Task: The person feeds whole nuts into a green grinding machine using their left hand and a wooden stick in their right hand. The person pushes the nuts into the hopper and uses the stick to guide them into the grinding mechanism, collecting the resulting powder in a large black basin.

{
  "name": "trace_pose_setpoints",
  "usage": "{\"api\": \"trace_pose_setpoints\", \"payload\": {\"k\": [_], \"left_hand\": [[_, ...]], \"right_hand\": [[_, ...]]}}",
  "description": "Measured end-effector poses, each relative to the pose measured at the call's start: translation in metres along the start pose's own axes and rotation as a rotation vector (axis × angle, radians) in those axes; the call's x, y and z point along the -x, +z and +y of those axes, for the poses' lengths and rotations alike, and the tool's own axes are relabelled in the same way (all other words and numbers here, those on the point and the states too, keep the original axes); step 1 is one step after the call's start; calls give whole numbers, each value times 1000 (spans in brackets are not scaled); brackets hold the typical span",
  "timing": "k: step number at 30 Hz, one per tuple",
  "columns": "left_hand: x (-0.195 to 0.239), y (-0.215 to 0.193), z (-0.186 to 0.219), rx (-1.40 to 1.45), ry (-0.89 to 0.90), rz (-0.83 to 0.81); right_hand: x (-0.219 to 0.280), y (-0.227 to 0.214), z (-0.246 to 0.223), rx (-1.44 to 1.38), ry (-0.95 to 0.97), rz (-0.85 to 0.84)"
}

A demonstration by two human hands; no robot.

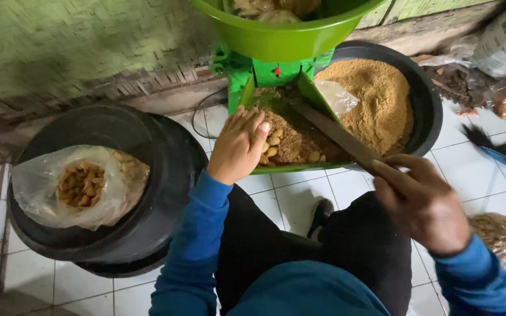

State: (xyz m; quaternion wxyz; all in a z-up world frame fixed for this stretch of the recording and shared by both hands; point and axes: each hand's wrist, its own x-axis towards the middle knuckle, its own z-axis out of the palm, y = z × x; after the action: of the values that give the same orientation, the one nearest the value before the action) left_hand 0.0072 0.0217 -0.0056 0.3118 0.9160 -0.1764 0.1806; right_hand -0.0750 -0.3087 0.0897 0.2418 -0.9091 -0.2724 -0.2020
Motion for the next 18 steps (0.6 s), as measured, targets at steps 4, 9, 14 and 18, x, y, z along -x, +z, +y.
{"api": "trace_pose_setpoints", "payload": {"k": [4, 9, 14, 18], "left_hand": [[0, -2, -2, 54, 0, -15], [1, -5, 0, 108, 17, 12], [3, -7, 6, 64, 12, 77], [4, -8, 9, 87, 54, 85]], "right_hand": [[-18, 32, -14, -12, -3, 59], [-41, 63, -14, 85, -8, 54], [-38, 65, -17, 241, 105, -6], [-42, 70, -15, 333, 169, -62]]}}
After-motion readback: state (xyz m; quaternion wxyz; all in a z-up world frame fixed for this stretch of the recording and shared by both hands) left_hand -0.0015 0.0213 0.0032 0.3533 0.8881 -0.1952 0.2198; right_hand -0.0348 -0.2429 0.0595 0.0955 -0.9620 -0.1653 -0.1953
